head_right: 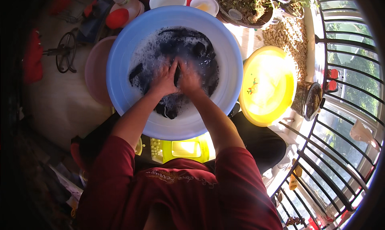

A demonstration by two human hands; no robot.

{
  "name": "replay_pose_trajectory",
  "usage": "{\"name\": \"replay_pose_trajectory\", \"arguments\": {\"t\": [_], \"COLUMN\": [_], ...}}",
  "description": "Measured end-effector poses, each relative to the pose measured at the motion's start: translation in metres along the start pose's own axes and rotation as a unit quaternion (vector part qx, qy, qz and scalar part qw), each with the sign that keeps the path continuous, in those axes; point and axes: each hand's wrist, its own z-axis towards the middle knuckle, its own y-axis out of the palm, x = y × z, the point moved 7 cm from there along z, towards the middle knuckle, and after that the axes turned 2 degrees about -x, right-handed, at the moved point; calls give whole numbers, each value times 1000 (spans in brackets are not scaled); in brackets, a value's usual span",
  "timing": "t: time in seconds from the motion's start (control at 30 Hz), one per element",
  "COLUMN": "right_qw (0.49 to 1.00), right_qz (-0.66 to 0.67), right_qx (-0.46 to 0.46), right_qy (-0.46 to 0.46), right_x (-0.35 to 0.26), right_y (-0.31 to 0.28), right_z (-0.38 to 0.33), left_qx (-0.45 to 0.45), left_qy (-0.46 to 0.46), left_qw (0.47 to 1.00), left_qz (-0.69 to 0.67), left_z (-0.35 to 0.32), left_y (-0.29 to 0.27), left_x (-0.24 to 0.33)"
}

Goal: The person washes black clothing by hand in a basin of soapy water, scrubbing and wringing the fabric before placing it in another container.

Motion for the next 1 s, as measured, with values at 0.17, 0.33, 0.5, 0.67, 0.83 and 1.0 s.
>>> {"name": "replay_pose_trajectory", "arguments": {"t": [0.17, 0.33, 0.5, 0.67, 0.83, 1.0], "right_qw": [969, 999, 980, 991, 979, 964], "right_qz": [233, -7, -66, 30, 43, 83], "right_qx": [-73, -49, -168, -19, 81, 132], "right_qy": [25, 2, 80, -130, -183, -216], "right_x": [12, 73, -21, -125, -214, -270], "right_y": [23, 71, -49, -159, -270, -343], "right_z": [29, 39, 48, 37, 0, -31], "left_qx": [-29, 234, 61, 253, 141, 229], "left_qy": [-2, 76, 77, 212, 330, 363], "left_qw": [1000, 886, 993, 939, 828, 816], "left_qz": [6, -393, 66, -97, -431, -388], "left_z": [48, 83, 22, -39, -93, -143], "left_y": [66, 49, -35, -111, -186, -249], "left_x": [-62, -61, 14, 44, 98, 132]}}
